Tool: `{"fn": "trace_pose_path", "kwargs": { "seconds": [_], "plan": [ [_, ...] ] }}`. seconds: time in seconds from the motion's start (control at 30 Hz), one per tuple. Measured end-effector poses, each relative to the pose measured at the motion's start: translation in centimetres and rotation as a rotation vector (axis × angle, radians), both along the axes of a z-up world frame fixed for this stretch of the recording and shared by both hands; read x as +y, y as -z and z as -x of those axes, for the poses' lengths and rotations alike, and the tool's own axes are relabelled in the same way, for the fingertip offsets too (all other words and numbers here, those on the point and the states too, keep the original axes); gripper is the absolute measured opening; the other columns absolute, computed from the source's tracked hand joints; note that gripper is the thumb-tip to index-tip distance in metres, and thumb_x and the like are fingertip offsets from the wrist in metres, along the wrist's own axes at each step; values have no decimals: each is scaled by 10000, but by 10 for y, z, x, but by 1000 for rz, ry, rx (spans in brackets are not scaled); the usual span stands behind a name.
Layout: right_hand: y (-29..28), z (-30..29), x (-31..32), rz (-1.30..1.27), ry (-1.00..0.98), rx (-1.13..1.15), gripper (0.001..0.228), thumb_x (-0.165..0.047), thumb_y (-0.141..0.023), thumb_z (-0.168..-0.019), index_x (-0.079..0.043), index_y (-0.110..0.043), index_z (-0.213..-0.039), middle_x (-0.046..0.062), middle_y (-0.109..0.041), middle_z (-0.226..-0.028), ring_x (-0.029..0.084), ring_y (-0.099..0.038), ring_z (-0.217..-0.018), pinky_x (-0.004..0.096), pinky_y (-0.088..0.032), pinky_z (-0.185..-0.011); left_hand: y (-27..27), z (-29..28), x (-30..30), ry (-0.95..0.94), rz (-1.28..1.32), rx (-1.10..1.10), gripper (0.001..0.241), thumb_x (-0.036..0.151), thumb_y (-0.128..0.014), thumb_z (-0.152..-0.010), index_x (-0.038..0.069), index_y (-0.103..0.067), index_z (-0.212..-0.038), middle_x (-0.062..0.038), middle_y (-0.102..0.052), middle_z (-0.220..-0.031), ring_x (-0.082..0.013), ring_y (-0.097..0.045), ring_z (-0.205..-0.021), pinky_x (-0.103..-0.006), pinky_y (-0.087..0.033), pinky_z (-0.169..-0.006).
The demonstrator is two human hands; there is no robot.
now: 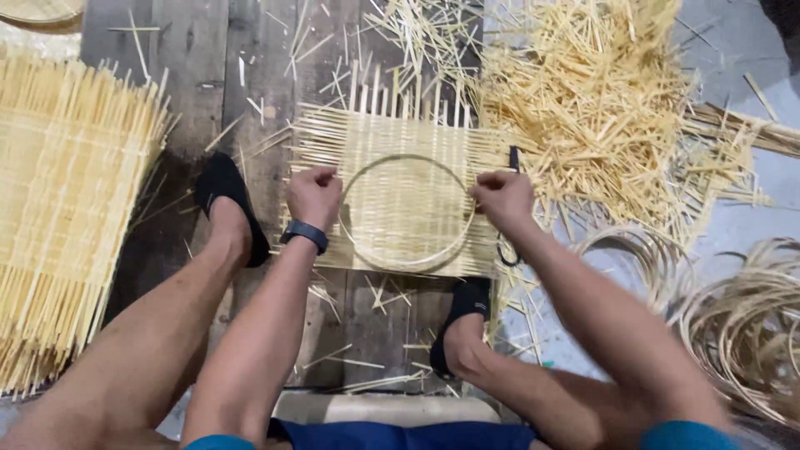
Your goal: The person sits on the floor assembling a round bamboo sieve. They weave thin bamboo strips into a flat mat, press a woven mat onto a round wooden form, fit a bamboo rim ring around it, and use scissors to trim excess strips, repeating the process for another tray.
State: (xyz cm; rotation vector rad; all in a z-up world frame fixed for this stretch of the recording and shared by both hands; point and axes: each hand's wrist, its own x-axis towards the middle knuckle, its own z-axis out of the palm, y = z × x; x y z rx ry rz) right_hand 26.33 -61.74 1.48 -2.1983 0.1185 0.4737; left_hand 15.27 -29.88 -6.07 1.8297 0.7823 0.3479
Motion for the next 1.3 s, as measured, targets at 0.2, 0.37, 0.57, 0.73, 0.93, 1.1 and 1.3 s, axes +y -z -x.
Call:
{"fn": "trace_pose_path", "kwargs": {
  "seconds": [0.2, 0.37, 0.57, 0.73, 0.93, 1.1, 1.3],
  "plan": [
    [52, 23, 11, 155, -27, -322, 208, -201, -755, -836, -69, -811, -987, 156, -762, -817, 248, -753, -751, 368, -576, -744, 13, 5, 2, 134, -116, 268, 203, 179, -764, -792, 62, -801, -954, -167, -762, -885, -295, -751, -803, -386, -569, -779],
    [75, 4, 3, 190, -30, -339, 203, -239, -791, -795, -100, -815, -941, 146, -756, -817, 273, -756, -760, 379, -578, -745, 11, -10, 9, 75, -110, 342, 204, 194, -813, -743, 107, -820, -928, -126, -780, -870, -265, -757, -800, -370, -576, -801],
    [63, 13, 2, 185, 56, -262, 218, -248, -817, -750, -94, -821, -903, 127, -766, -788, 261, -754, -728, 370, -583, -715, 20, -6, 7, 92, -111, 318, 222, 152, -809, -732, 99, -819, -946, -110, -786, -857, -217, -764, -779, -329, -589, -769],
    [70, 18, 4, 154, 51, -233, 235, -233, -822, -745, -75, -814, -918, 118, -767, -767, 225, -756, -696, 340, -594, -709, 32, 6, 16, 113, -47, 324, 204, 130, -793, -762, 75, -819, -957, -112, -792, -859, -198, -772, -763, -310, -598, -738],
    [60, 17, 6, 136, 93, -175, 192, -209, -825, -788, -71, -818, -921, 108, -770, -742, 195, -744, -679, 329, -577, -699, 37, -1, 24, 146, 3, 301, 185, 81, -852, -745, 43, -816, -923, -105, -793, -846, -169, -758, -733, -313, -599, -710],
    [81, 14, -7, 186, -20, -210, 187, -212, -848, -793, -70, -826, -914, 121, -768, -761, 198, -730, -691, 333, -565, -705, 97, 5, 38, 139, 332, 266, 148, 6, -840, -764, -8, -795, -904, -95, -750, -763, -166, -678, -619, -313, -553, -553],
    [69, 1, -11, 92, -2, 21, 220, -204, -868, -777, -66, -818, -941, 92, -775, -778, 156, -721, -688, 315, -582, -685, 70, -2, 38, 123, 407, 390, 181, 6, -852, -765, -22, -790, -933, -77, -754, -780, -139, -686, -633, -273, -573, -574]
  ]
}}
